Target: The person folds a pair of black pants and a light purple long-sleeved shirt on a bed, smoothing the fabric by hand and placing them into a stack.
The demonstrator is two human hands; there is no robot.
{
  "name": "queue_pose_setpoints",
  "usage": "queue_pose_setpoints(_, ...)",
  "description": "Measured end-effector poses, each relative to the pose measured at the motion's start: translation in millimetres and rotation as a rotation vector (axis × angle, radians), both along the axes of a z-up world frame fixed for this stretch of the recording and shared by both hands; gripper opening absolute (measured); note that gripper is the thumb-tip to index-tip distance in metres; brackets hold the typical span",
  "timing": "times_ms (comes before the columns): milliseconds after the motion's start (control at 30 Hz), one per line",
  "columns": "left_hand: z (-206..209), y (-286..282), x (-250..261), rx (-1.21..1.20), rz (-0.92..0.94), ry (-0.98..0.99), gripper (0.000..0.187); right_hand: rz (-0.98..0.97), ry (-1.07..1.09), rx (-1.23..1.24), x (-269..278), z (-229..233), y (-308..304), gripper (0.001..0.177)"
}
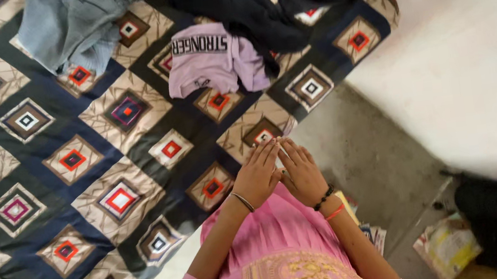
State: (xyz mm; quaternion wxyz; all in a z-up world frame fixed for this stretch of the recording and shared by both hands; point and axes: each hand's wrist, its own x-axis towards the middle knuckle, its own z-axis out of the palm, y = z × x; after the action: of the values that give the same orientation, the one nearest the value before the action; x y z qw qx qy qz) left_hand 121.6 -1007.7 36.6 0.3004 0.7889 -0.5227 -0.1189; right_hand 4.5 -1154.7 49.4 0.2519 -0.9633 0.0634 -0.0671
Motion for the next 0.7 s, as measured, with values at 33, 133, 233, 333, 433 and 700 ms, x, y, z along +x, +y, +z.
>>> queue_pose_setpoints(33,5.4,-11.8,6.9,0.002,0.011,-0.003,0.066,0.011,-0.003,0.002,8.4,4.2,-12.1,0.068)
queue_pose_setpoints(133,12.1,-34.1,17.6,0.019,0.040,-0.045,0.063,0.060,-0.062,0.049,24.2,7.6,-35.4,0.066)
queue_pose_setpoints(233,9.4,-48.1,23.1,0.002,0.083,-0.065,0.063,0.073,-0.027,0.077,36.9,6.4,-51.1,0.066)
queue_pose_setpoints(333,6.7,-55.8,33.2,0.047,0.118,-0.012,0.064,0.108,0.003,0.163,52.4,4.5,-64.1,0.067)
queue_pose_setpoints(433,4.3,-65.1,46.4,0.085,0.144,0.030,0.066,0.172,0.059,0.112,72.3,3.7,-81.4,0.068)
queue_pose_setpoints(700,-6.4,-96.9,90.3,0.106,0.142,-0.009,0.069,0.174,0.021,0.133,114.3,-13.8,-111.2,0.067)
